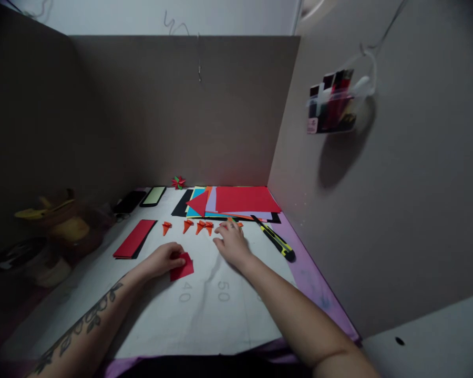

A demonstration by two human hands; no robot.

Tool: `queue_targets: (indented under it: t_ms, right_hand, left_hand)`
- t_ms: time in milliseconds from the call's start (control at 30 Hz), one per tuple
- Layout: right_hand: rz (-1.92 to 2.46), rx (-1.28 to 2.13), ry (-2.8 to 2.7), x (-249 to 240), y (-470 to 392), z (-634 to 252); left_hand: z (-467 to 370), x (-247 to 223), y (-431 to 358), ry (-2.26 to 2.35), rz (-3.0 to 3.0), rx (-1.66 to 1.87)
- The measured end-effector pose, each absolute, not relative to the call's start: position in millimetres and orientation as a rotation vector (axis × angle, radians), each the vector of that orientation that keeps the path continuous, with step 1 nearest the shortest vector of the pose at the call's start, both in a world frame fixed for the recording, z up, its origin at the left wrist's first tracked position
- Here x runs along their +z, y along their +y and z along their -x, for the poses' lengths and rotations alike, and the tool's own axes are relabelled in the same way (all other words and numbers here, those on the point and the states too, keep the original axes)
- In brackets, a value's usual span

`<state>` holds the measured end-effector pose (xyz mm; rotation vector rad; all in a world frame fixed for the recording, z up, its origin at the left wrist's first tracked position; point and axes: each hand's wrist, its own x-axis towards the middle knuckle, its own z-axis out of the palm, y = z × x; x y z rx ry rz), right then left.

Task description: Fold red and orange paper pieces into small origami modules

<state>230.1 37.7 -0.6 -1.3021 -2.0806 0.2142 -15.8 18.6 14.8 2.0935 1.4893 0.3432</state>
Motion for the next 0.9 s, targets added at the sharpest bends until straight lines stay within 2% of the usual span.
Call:
queue_targets:
  t_ms: [100, 233, 533, 900]
  right_hand:
    - [1.105, 0.39, -2.034, 8, 29, -226]
    - [0.939, 0.463, -2.09, 18, 8, -207]
    - [1.011, 0.383, -2.036, 24, 1, -207]
    - [0.9, 0.216, -2.179, 25, -8, -193]
  left_hand:
    - [6, 21, 8, 1.466, -2.058, 0.553]
    - [-14, 31, -7, 1.471, -2.272, 0.76]
    - [-19, 31, -19, 1.493, -2.069, 1.117]
    - [-27, 24, -29, 1.318, -2.314, 1.221]
